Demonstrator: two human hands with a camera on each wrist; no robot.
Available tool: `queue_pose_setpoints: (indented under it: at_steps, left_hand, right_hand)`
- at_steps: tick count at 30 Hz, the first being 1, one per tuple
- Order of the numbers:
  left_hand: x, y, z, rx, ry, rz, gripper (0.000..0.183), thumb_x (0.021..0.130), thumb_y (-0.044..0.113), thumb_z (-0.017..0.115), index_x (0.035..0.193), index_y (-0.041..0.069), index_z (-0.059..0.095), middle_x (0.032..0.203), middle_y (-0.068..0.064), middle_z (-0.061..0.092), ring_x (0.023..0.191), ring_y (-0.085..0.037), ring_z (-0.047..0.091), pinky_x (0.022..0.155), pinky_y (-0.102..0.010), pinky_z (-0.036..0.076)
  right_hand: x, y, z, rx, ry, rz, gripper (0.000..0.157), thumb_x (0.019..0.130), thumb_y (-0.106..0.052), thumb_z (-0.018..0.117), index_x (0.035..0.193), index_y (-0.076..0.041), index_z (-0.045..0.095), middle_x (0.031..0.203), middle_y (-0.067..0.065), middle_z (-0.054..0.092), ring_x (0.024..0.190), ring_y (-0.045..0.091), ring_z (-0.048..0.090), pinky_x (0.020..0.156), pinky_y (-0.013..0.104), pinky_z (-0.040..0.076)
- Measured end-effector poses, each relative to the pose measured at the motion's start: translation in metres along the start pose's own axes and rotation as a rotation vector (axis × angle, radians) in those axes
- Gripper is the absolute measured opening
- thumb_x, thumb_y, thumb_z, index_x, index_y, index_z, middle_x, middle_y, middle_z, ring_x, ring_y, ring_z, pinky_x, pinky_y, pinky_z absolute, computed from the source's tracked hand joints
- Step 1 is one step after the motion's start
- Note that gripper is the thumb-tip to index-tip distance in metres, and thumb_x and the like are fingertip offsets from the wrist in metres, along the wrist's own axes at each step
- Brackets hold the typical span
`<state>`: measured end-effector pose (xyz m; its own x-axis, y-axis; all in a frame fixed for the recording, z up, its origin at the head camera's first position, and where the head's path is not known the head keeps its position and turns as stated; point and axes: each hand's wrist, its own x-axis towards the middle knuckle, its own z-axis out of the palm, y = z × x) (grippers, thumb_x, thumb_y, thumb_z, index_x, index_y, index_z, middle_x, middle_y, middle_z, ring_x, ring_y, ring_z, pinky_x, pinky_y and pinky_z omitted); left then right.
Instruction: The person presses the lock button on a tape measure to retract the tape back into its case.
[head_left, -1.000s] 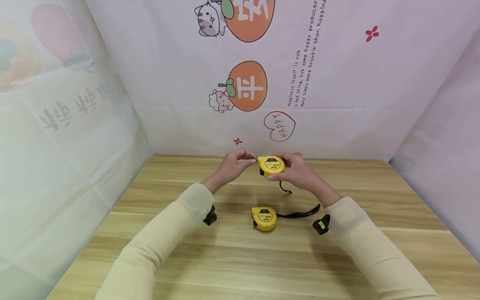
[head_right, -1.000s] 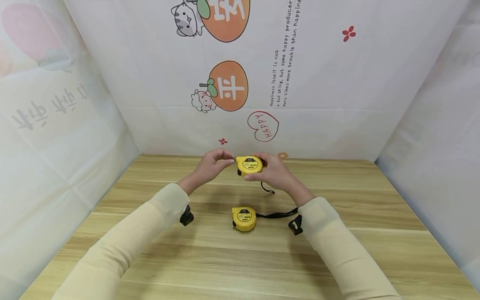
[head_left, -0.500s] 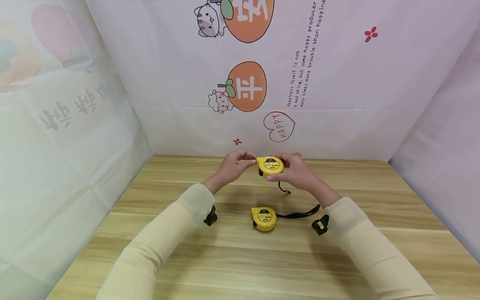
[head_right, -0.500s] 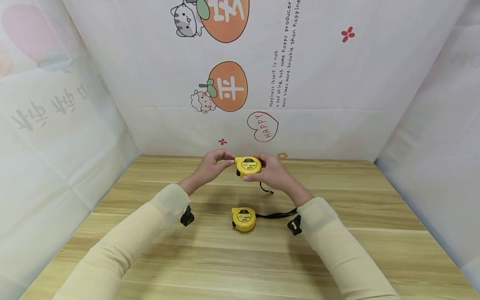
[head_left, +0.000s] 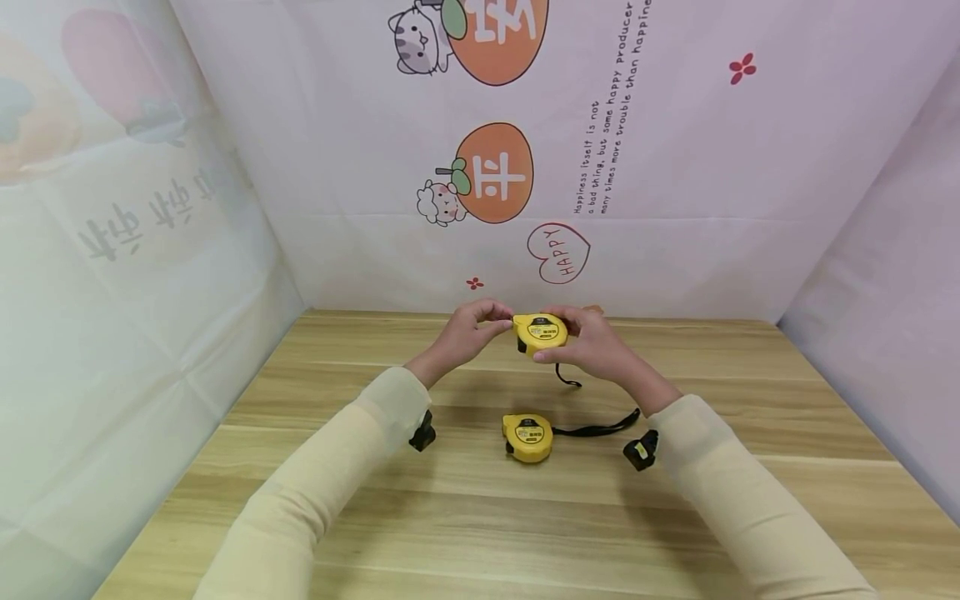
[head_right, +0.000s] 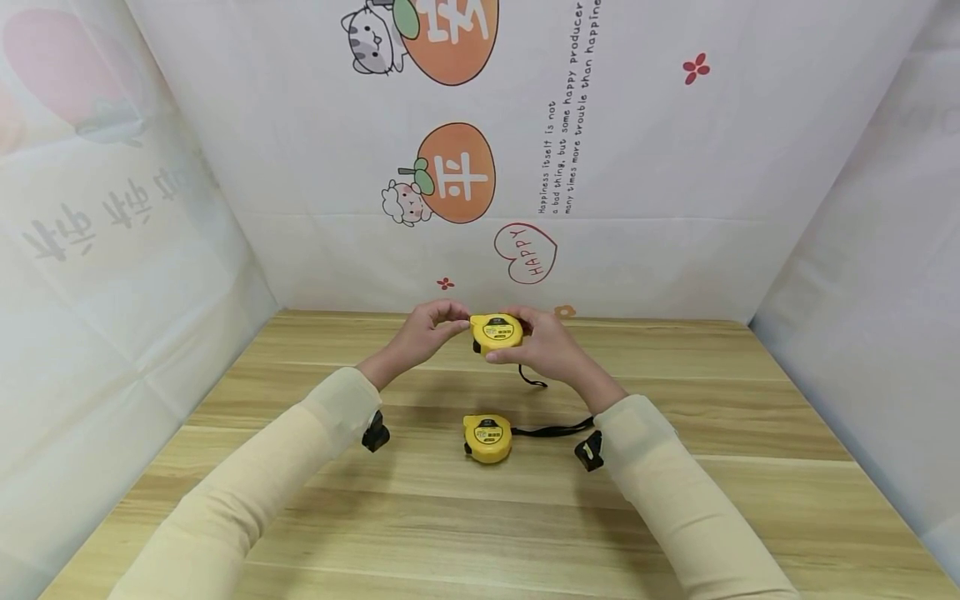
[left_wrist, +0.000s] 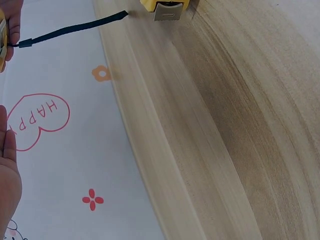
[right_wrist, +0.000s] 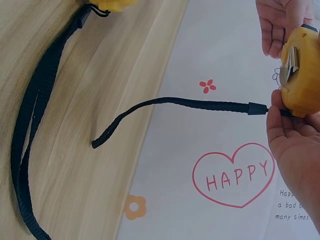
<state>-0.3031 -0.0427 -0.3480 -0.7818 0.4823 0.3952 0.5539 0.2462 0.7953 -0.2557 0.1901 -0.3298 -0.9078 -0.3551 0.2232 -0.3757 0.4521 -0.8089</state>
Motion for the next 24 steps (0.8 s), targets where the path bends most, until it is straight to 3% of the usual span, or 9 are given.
queue_pose_setpoints:
  at_steps: [24]
  left_hand:
    - [-0.0011, 0.0036, 0.0004, -0.005, -0.030, -0.013, 0.019, 0.097, 0.016, 0.061, 0.111, 0.004, 0.067, 0.104, -0.003, 0.066, 0.098, -0.017, 0.059, 0.083, -0.029, 0.051]
  right_hand:
    - [0.0012, 0.0024, 0.0002, 0.011, -0.010, 0.015, 0.075, 0.077, -0.027, 0.085, 0.135, 0.004, 0.050, 0.126, 0.017, 0.056, 0.112, 0.030, 0.056, 0.093, 0.043, 0.046]
